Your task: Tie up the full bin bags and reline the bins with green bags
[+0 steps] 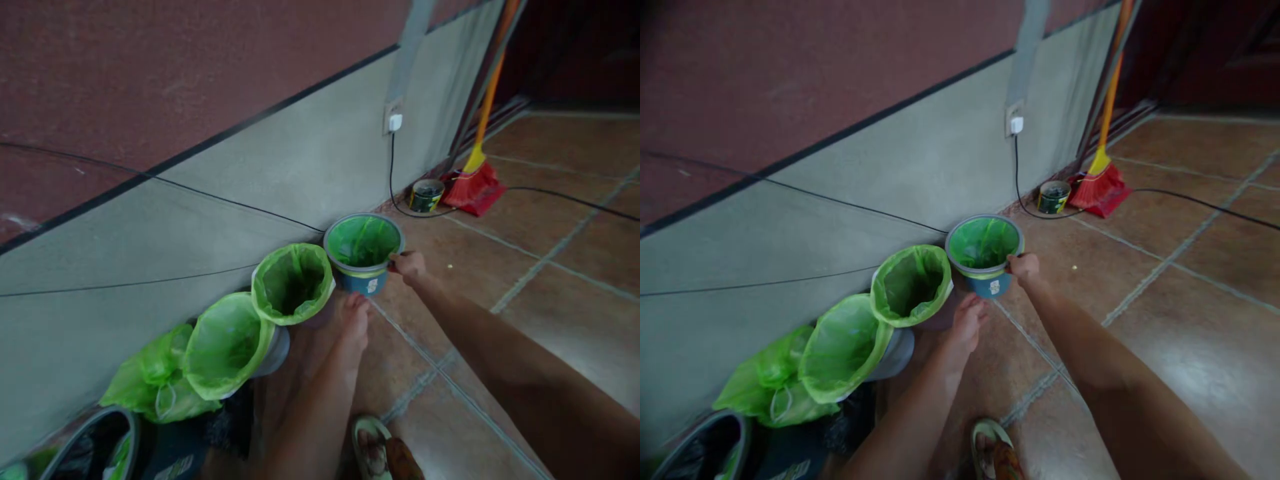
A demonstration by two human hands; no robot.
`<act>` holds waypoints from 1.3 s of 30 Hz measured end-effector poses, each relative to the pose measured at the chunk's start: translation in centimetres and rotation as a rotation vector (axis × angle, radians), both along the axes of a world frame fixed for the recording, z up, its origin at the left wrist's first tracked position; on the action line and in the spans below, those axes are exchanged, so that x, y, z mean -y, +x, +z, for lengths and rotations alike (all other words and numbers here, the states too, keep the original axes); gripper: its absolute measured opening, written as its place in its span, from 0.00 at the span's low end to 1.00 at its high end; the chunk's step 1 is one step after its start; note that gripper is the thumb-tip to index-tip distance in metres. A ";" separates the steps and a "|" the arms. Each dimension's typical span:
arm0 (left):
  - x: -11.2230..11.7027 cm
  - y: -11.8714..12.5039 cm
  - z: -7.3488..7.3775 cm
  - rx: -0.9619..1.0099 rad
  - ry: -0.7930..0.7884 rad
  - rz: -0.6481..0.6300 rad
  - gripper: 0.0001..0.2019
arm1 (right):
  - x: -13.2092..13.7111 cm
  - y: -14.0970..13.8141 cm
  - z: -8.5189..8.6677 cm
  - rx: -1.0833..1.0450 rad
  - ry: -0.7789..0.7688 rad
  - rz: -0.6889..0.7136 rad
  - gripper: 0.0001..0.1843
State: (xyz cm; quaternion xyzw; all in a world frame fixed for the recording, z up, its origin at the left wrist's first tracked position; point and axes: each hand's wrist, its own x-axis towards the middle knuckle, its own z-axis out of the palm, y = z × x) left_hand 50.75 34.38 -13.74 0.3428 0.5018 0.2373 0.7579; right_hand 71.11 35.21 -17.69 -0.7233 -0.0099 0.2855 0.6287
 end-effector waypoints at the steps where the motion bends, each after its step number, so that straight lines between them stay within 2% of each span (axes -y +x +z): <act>1: 0.0 -1.0 -0.3 -0.003 -0.034 0.032 0.13 | -0.1 -0.3 0.1 -0.027 -0.008 0.000 0.06; 4: -0.6 -4.9 -0.5 -0.041 -0.131 0.217 0.06 | 0.5 -1.4 0.2 -0.119 0.008 0.008 0.07; 6: -1.5 -7.7 -0.4 -0.061 -0.150 0.307 0.06 | 1.0 -2.1 0.1 -0.165 0.040 0.019 0.07; 8: -2.4 -10.3 0.1 -0.082 -0.133 0.364 0.07 | 1.1 -2.5 0.1 -0.194 0.068 0.022 0.07; 11: -3.3 -13.0 0.9 -0.124 -0.104 0.384 0.07 | 0.6 -2.8 0.3 -0.200 0.073 -0.008 0.09; 16: -2.4 -15.6 1.5 -0.172 -0.133 0.344 0.03 | 0.4 -3.2 0.8 -0.226 0.072 -0.006 0.09; 19: -1.2 -17.2 1.5 -0.202 -0.141 0.253 0.03 | 1.4 -3.9 1.1 -0.249 0.084 0.011 0.06; 22: -0.5 -19.4 2.1 -0.228 -0.118 0.084 0.07 | 3.3 -5.9 1.3 -0.268 0.076 -0.002 0.07; 25: -0.5 -22.4 3.9 -0.233 -0.071 -0.021 0.12 | 5.9 -9.7 1.2 -0.342 0.013 0.052 0.05; 27: -0.7 -24.7 5.5 -0.233 -0.030 -0.003 0.14 | 7.5 -12.7 0.9 -0.397 -0.057 0.142 0.02; 30: -0.7 -28.8 7.9 -0.225 0.004 0.073 0.14 | 9.1 -17.4 0.8 -0.461 -0.110 0.325 0.02; 33: 0.2 -34.0 9.3 -0.215 -0.011 0.185 0.13 | 9.5 -22.1 1.7 -0.463 -0.114 0.563 0.00; 36: 2.1 -40.1 9.2 -0.190 -0.066 0.359 0.10 | 8.6 -27.0 4.0 -0.432 -0.161 0.829 0.05; 39: 4.5 -46.3 7.7 -0.165 -0.137 0.564 0.07 | 7.0 -32.6 7.0 -0.342 -0.210 1.071 0.08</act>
